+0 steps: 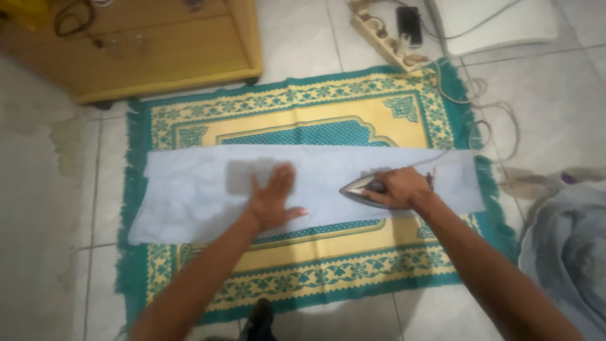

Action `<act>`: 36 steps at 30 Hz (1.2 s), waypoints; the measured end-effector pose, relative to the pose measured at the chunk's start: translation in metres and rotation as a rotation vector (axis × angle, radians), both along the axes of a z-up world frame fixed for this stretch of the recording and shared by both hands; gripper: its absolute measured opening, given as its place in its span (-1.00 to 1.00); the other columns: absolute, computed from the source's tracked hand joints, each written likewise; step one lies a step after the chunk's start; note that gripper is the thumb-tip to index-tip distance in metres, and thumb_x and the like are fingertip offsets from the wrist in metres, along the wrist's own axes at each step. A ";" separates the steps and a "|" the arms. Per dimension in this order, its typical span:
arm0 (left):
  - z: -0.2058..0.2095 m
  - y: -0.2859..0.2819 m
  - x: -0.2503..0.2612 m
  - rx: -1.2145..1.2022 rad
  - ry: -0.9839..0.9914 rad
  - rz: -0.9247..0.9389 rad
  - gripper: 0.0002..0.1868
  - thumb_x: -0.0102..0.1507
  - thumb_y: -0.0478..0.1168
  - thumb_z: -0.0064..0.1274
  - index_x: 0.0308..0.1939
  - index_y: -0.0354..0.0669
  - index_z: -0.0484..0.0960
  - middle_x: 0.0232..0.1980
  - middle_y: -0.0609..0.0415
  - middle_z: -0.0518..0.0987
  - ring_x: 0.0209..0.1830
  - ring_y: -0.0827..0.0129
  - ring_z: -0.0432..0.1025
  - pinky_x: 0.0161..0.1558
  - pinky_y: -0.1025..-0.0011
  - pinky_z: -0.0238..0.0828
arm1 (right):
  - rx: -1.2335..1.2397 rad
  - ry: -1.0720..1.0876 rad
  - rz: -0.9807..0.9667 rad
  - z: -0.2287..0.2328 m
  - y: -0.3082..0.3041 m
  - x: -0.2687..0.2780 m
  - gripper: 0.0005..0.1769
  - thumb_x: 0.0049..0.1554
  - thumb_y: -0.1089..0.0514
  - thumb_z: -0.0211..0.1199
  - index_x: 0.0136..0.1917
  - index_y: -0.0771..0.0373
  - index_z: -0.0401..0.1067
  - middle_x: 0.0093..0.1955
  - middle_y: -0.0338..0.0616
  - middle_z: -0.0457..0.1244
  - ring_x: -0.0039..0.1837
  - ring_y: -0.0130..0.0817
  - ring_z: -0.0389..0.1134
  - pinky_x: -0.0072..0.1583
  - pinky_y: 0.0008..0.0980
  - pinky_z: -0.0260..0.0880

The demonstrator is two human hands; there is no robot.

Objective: The person irons a blue garment on a rug on the floor, then folds the garment by bringing the sides together and smoothing them by hand.

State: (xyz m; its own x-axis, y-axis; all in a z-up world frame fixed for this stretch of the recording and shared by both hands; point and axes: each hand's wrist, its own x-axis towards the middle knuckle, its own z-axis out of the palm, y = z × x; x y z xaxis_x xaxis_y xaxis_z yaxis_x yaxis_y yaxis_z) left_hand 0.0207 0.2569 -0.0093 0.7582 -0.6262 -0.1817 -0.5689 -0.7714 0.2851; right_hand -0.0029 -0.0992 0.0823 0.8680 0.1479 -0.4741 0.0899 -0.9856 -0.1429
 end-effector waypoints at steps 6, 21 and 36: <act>0.018 0.120 -0.021 0.284 0.090 0.460 0.14 0.19 0.54 -0.24 0.62 0.01 -0.22 0.71 0.08 -0.37 0.70 0.12 -0.48 0.29 -0.66 -0.53 | 0.004 -0.072 0.049 0.001 0.030 0.015 -0.27 0.12 -0.52 0.03 0.16 0.09 0.51 -0.03 0.02 0.45 0.02 0.03 0.48 0.12 -0.08 0.49; -0.010 0.162 -0.046 0.182 -0.110 0.621 0.13 0.21 0.56 -0.29 0.62 -0.03 -0.20 0.70 -0.03 -0.31 0.70 0.16 -0.42 0.26 -0.69 -0.56 | -0.128 0.015 0.173 -0.009 0.075 0.006 -0.27 0.15 -0.63 -0.03 0.04 -0.08 0.62 0.01 -0.20 0.47 -0.03 -0.23 0.50 0.06 -0.22 0.53; 0.001 0.157 -0.041 0.229 -0.056 0.618 0.13 0.22 0.58 -0.37 0.62 0.02 -0.27 0.70 -0.03 -0.37 0.68 0.12 -0.48 0.28 -0.64 -0.60 | -0.078 0.055 0.256 -0.014 0.097 0.000 -0.27 0.09 -0.59 -0.07 0.28 -0.22 0.49 -0.06 -0.31 0.47 -0.18 -0.33 0.48 -0.07 -0.26 0.54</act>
State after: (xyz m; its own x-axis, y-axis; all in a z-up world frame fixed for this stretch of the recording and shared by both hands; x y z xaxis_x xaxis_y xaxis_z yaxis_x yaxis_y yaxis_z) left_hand -0.0202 0.4142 -0.0083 0.9776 -0.0231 -0.2090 -0.0113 -0.9983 0.0575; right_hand -0.0028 -0.0020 0.0687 0.7798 0.3206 -0.5377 0.3319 -0.9400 -0.0790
